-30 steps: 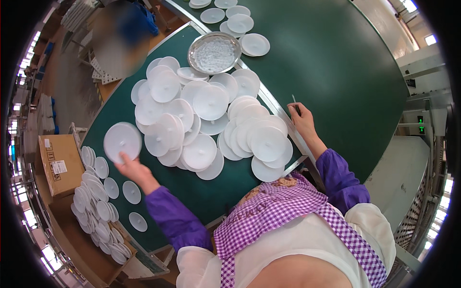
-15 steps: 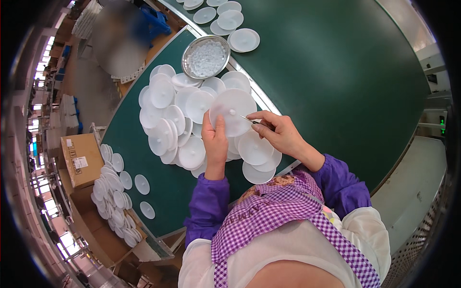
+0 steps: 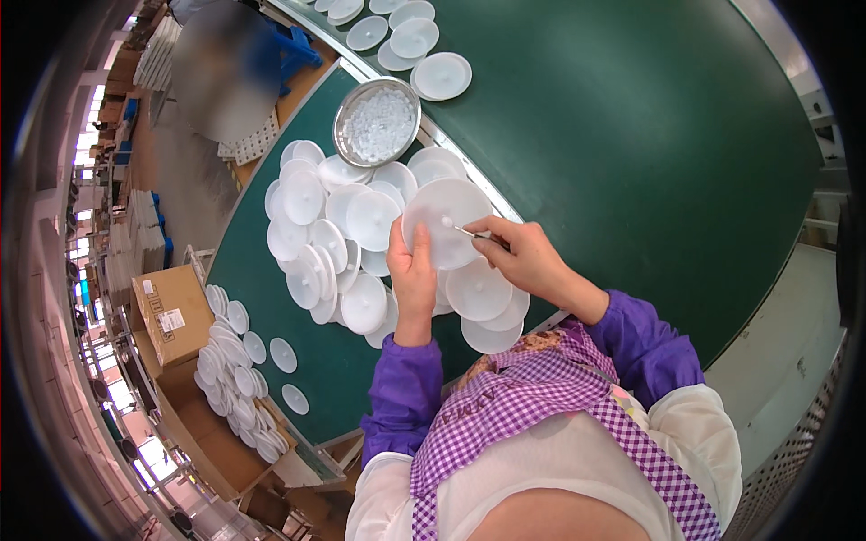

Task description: The person deburrs the centers of white plastic discs using a small blade and arranges them across the work table.

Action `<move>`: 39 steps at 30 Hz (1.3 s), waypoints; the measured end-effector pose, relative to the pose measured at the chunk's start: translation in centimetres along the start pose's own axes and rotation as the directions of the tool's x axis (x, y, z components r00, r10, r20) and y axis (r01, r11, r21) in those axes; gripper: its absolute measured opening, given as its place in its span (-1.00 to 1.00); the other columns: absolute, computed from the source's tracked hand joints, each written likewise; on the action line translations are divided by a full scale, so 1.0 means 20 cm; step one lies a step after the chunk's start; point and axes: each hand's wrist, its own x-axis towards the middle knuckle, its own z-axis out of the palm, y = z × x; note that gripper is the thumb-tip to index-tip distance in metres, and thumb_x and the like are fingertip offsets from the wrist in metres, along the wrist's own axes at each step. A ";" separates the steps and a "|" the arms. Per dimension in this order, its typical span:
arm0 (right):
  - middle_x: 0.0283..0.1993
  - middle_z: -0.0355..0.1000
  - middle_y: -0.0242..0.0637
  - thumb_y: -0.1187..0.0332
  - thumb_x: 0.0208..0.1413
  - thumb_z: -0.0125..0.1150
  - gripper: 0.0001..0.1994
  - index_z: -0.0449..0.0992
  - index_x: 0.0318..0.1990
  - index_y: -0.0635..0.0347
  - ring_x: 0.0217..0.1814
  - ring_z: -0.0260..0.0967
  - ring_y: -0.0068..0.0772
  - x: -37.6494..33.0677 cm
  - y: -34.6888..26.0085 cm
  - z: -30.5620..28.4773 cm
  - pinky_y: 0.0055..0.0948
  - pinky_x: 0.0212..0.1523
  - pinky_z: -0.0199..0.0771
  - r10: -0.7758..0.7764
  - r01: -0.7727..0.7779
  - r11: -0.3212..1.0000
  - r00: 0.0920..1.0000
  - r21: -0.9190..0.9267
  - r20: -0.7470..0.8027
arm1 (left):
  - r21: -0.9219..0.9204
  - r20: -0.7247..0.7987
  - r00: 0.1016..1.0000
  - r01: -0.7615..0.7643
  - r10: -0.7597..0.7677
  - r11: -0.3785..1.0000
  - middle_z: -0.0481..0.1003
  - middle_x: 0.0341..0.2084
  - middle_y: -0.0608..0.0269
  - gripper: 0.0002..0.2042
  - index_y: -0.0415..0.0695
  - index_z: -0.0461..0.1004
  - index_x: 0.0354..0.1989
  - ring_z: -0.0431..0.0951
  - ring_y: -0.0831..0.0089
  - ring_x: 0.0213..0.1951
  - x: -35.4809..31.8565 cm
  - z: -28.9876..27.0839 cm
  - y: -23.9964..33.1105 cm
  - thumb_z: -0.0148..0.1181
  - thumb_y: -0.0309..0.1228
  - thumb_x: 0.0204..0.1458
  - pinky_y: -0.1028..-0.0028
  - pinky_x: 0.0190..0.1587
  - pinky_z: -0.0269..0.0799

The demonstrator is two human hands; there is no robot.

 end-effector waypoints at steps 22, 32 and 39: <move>-0.52 0.46 -0.02 0.36 0.12 0.10 -0.84 0.52 -0.20 0.19 -0.47 0.45 0.04 -0.04 -0.06 -0.01 -0.10 -0.41 0.42 -0.191 0.157 0.929 0.979 -0.336 -0.069 | 0.306 0.135 0.963 -0.264 0.233 0.915 0.52 -0.16 0.12 -0.77 -0.23 0.43 0.00 0.52 0.40 -0.13 0.02 0.00 -0.04 0.00 -0.42 0.24 0.45 -0.10 0.44; -0.45 0.49 0.02 0.41 0.07 0.11 -0.86 0.51 -0.22 0.19 -0.38 0.48 0.11 -0.09 0.11 -0.03 -0.04 -0.31 0.47 -0.107 -0.015 0.940 0.936 -0.341 -0.336 | 0.401 0.172 0.939 -0.342 0.297 0.850 0.55 -0.37 0.00 -0.84 -0.15 0.48 -0.13 0.58 0.04 -0.34 0.01 0.35 -0.10 0.06 -0.43 0.17 0.31 -0.32 0.46; -0.27 0.53 0.02 0.37 0.10 0.12 -0.74 0.51 -0.04 0.14 -0.18 0.49 0.12 -0.04 0.44 -0.35 -0.06 -0.16 0.47 -0.007 -0.211 0.812 0.929 -0.544 -0.371 | 0.540 0.394 0.917 -0.290 0.068 0.790 0.30 0.14 -0.20 -0.49 -0.13 0.30 0.21 0.45 -0.11 0.01 0.00 0.45 -0.18 0.20 -0.33 0.06 0.22 0.01 0.42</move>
